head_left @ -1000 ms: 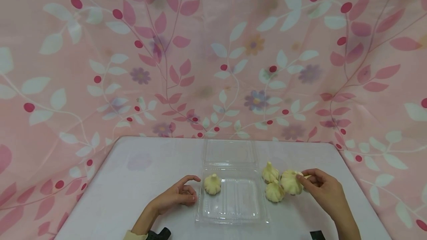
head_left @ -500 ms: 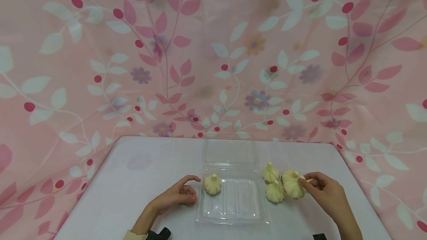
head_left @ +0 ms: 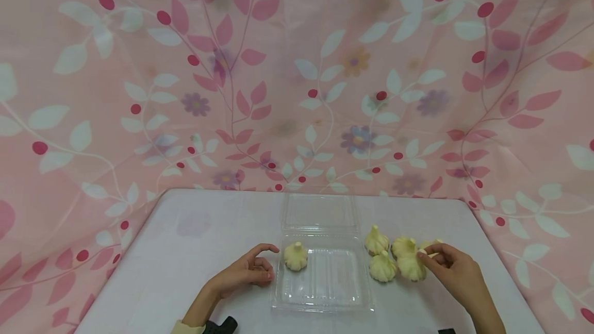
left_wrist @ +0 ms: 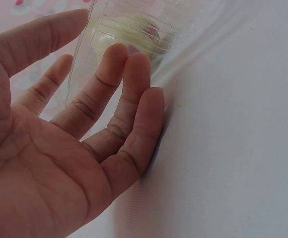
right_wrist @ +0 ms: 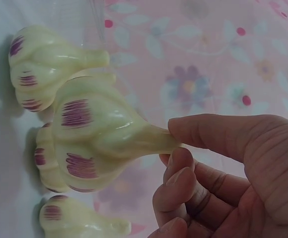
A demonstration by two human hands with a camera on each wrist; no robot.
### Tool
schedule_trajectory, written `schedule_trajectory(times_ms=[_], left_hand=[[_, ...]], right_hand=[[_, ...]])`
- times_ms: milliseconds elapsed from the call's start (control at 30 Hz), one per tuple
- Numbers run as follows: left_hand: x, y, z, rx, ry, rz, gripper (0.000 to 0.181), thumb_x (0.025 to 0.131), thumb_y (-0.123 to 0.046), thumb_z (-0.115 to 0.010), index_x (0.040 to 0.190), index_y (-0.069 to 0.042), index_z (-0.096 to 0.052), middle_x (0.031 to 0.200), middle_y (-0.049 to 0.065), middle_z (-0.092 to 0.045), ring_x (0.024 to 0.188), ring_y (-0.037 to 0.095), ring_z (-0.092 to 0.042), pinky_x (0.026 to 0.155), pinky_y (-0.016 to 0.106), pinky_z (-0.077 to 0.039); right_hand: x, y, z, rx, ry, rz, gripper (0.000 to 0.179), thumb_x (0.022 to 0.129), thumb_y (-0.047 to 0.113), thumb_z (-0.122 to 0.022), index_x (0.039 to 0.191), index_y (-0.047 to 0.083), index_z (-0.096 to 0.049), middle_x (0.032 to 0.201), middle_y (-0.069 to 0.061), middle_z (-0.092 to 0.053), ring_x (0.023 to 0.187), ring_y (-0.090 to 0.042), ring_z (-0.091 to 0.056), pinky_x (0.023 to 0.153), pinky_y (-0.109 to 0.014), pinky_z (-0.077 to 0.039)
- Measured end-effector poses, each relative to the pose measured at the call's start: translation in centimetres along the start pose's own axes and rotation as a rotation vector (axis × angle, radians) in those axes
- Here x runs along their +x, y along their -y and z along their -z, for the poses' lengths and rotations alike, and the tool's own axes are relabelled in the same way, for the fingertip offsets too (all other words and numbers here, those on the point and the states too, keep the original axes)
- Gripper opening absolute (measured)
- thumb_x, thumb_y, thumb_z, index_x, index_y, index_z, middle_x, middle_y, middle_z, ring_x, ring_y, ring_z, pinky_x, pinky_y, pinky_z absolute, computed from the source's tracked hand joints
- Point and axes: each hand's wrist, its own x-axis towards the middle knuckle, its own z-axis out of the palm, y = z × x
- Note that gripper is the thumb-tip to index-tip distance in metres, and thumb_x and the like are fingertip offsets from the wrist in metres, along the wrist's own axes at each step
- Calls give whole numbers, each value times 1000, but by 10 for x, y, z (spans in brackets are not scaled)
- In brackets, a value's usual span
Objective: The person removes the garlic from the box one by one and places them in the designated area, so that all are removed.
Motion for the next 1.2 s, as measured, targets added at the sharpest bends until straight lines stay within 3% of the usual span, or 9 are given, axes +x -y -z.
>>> schedule_trajectory(times_ms=[767, 1200], left_hand=[[1, 0, 1, 10, 3, -2, 61, 93, -11, -67, 146, -7, -34, 98, 7, -65, 90, 18, -61, 82, 36, -51], [0, 0, 1, 6, 1, -2, 60, 93, -10, -66, 145, -8, -35, 98, 7, -65, 90, 19, -62, 82, 36, -51]], right_hand=[[4, -12, -9, -5, 25, 35, 33, 88, 34, -75, 100, 3, -69, 72, -1, -60, 61, -10, -50, 51, -27, -40], [7, -15, -12, -29, 67, 13, 34, 89, 34, -74, 101, 3, -69, 70, 1, -56, 60, -10, -47, 50, -27, -37]])
